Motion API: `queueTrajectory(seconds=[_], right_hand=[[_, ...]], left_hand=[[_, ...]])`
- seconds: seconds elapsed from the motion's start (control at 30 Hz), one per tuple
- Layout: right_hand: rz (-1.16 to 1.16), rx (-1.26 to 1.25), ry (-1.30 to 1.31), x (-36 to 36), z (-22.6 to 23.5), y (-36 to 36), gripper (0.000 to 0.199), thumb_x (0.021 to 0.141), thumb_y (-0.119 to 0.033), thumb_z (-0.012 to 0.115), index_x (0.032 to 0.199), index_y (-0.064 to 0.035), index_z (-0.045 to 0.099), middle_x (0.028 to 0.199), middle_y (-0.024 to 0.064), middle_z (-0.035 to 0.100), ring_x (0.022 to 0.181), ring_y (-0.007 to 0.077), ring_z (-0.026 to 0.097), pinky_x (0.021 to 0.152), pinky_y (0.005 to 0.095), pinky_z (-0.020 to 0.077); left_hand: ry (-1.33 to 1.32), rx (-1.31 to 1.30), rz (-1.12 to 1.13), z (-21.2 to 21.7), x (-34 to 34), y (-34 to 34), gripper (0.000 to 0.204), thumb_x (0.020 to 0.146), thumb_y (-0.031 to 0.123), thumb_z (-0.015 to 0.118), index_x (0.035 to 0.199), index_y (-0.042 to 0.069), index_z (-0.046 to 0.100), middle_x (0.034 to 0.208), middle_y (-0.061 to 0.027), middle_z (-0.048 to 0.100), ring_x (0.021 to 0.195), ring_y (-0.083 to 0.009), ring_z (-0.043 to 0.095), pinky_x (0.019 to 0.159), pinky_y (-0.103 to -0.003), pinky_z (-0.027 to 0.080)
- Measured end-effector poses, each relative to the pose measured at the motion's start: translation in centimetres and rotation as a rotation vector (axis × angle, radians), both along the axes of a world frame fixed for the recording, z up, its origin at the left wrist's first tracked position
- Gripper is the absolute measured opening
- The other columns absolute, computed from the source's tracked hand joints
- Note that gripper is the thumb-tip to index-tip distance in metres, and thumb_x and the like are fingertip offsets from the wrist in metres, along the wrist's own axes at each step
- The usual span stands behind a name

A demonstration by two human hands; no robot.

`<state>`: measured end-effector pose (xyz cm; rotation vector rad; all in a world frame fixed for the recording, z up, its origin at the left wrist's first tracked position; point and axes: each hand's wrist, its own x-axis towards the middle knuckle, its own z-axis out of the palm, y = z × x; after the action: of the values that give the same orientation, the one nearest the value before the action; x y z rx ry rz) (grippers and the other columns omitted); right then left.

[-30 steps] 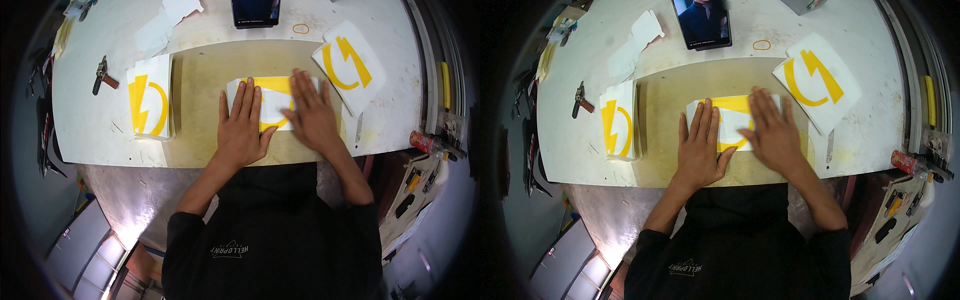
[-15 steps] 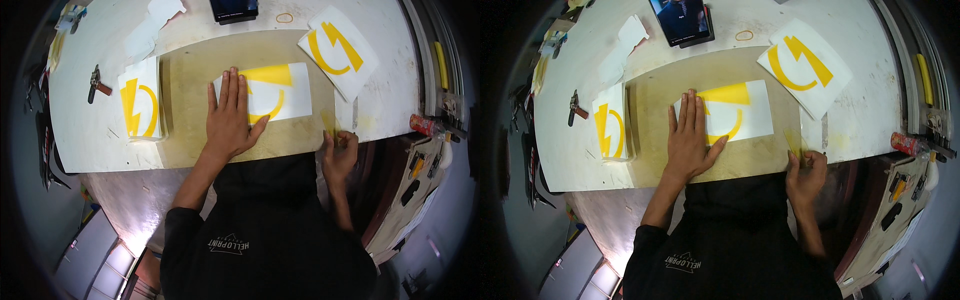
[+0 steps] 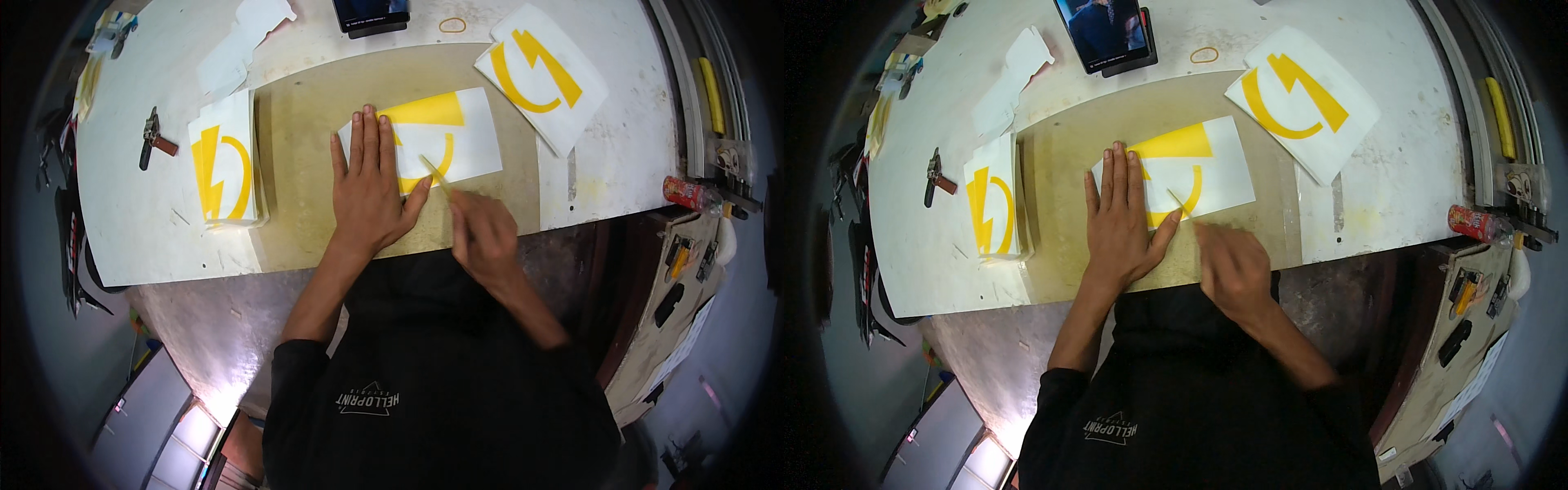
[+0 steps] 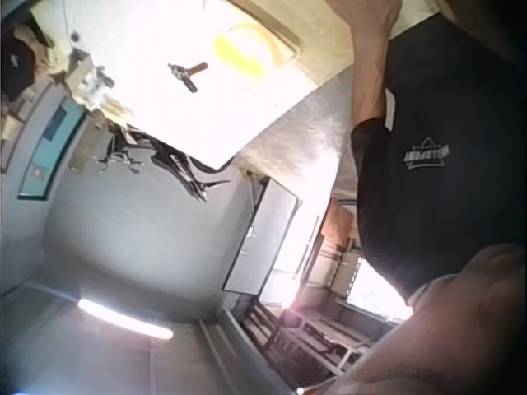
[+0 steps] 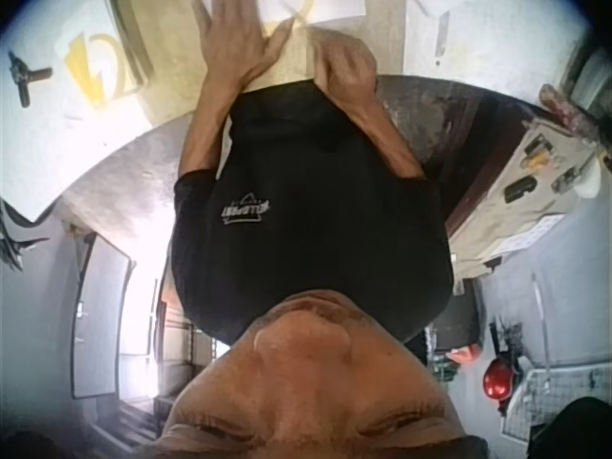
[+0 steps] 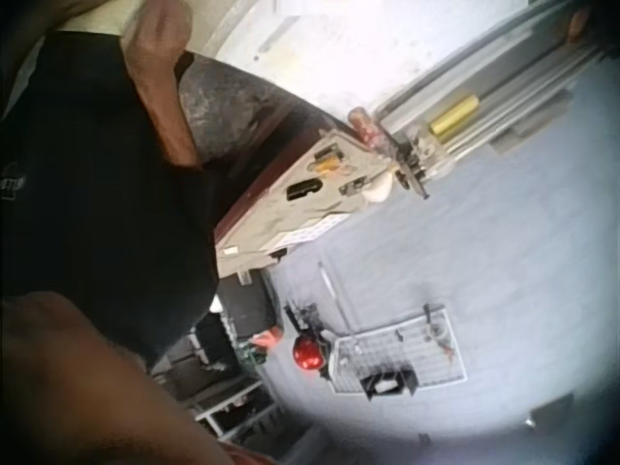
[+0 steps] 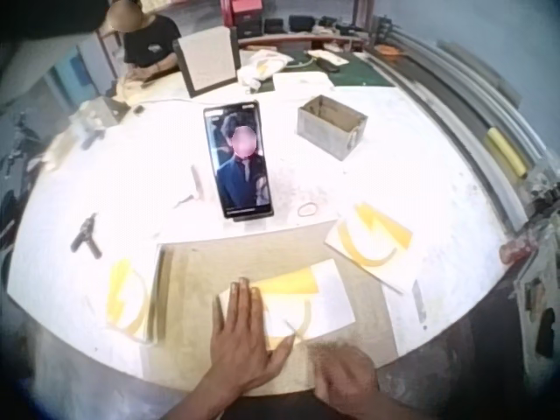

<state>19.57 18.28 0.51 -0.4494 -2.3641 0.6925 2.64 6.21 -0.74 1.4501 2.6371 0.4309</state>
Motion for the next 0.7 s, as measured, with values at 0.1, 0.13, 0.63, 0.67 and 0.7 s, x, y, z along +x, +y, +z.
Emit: queueTrajectory(seconds=[0.1, 0.13, 0.63, 0.67, 0.7], right_hand=[[0.014, 0.016, -0.036, -0.4, -0.7, 1.9, 0.026, 0.084, 0.007, 0.074, 0.109, 0.0045, 0.071, 0.097, 0.0212, 0.072, 0.078, 0.0351, 0.073, 0.069, 0.0404, 0.0606], [-0.093, 0.008, -0.044, -0.3, -0.7, 3.0, 0.025, 0.085, 0.006, 0.074, 0.110, 0.0036, 0.071, 0.098, 0.0200, 0.073, 0.078, 0.0344, 0.074, 0.069, 0.0395, 0.0605], [-0.121, 0.078, 0.075, -5.6, 0.3, 6.9, 0.027, 0.087, 0.006, 0.073, 0.113, 0.0015, 0.071, 0.098, 0.0191, 0.075, 0.080, 0.0335, 0.075, 0.070, 0.0389, 0.0596], [-0.109, 0.056, 0.081, -5.3, 0.5, 6.6, 0.027, 0.087, 0.006, 0.074, 0.113, 0.0017, 0.071, 0.099, 0.0193, 0.075, 0.081, 0.0331, 0.076, 0.070, 0.0380, 0.0597], [-0.096, 0.028, 0.083, -4.8, 0.6, 6.0, 0.027, 0.086, 0.006, 0.075, 0.112, 0.0018, 0.071, 0.099, 0.0195, 0.075, 0.081, 0.0327, 0.076, 0.070, 0.0371, 0.0599]], left_hand=[[-0.006, -0.001, 0.004, 0.0, 0.1, -0.2, 0.095, 0.101, 0.055, 0.054, 0.159, -0.014, 0.026, 0.169, -0.0329, 0.022, 0.160, -0.0436, 0.017, 0.127, -0.062, 0.008], [-0.008, -0.002, 0.008, 0.1, 0.1, -0.2, 0.095, 0.101, 0.055, 0.054, 0.159, -0.014, 0.026, 0.169, -0.0329, 0.022, 0.160, -0.0434, 0.017, 0.127, -0.062, 0.007], [0.060, 0.054, 0.071, 0.6, 0.6, 0.0, 0.095, 0.093, 0.057, 0.063, 0.151, -0.015, 0.040, 0.161, -0.0339, 0.035, 0.153, -0.0440, 0.032, 0.124, -0.064, 0.018], [0.078, 0.052, 0.098, 1.1, 1.1, -0.1, 0.095, 0.093, 0.058, 0.064, 0.150, -0.015, 0.041, 0.159, -0.0339, 0.038, 0.151, -0.0437, 0.036, 0.123, -0.064, 0.020], [0.050, 0.029, 0.100, 1.8, 1.9, -0.5, 0.095, 0.092, 0.058, 0.065, 0.149, -0.014, 0.043, 0.157, -0.0325, 0.041, 0.147, -0.0430, 0.039, 0.122, -0.063, 0.022]])
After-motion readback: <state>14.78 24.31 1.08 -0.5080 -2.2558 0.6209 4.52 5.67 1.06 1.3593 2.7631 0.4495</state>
